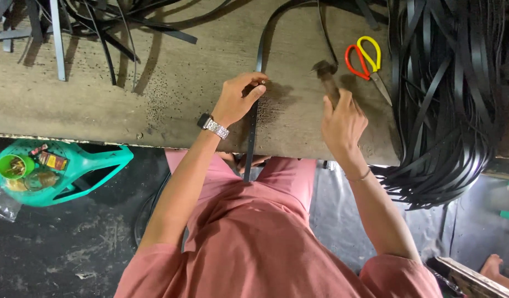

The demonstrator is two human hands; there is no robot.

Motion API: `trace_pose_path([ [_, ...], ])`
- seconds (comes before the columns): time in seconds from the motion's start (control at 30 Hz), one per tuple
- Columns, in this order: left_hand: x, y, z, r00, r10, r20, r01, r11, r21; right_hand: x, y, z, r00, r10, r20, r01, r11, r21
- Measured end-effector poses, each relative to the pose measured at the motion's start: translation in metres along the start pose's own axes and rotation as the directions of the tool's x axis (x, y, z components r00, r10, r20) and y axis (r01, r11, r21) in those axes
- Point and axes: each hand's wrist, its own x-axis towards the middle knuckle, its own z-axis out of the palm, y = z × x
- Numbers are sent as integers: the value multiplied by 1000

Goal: Hammering a long black leather strip on a workbench to flatten or prepare it for assembly.

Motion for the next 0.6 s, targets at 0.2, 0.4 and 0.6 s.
trace_pose_path([
  [0.2,3,-5,7,986,153,-68,-149,987,56,-1,-47,17,945,-328,-8,328,945,0],
  [0.4,3,-7,5,982,186,-40,-175,965,195,-4,-94,99,967,-232,-107,255,885,388],
  [0.6,15,-1,1,997,48,-66,-30,965,259,3,-105,88,978,-172,-114,201,915,349],
])
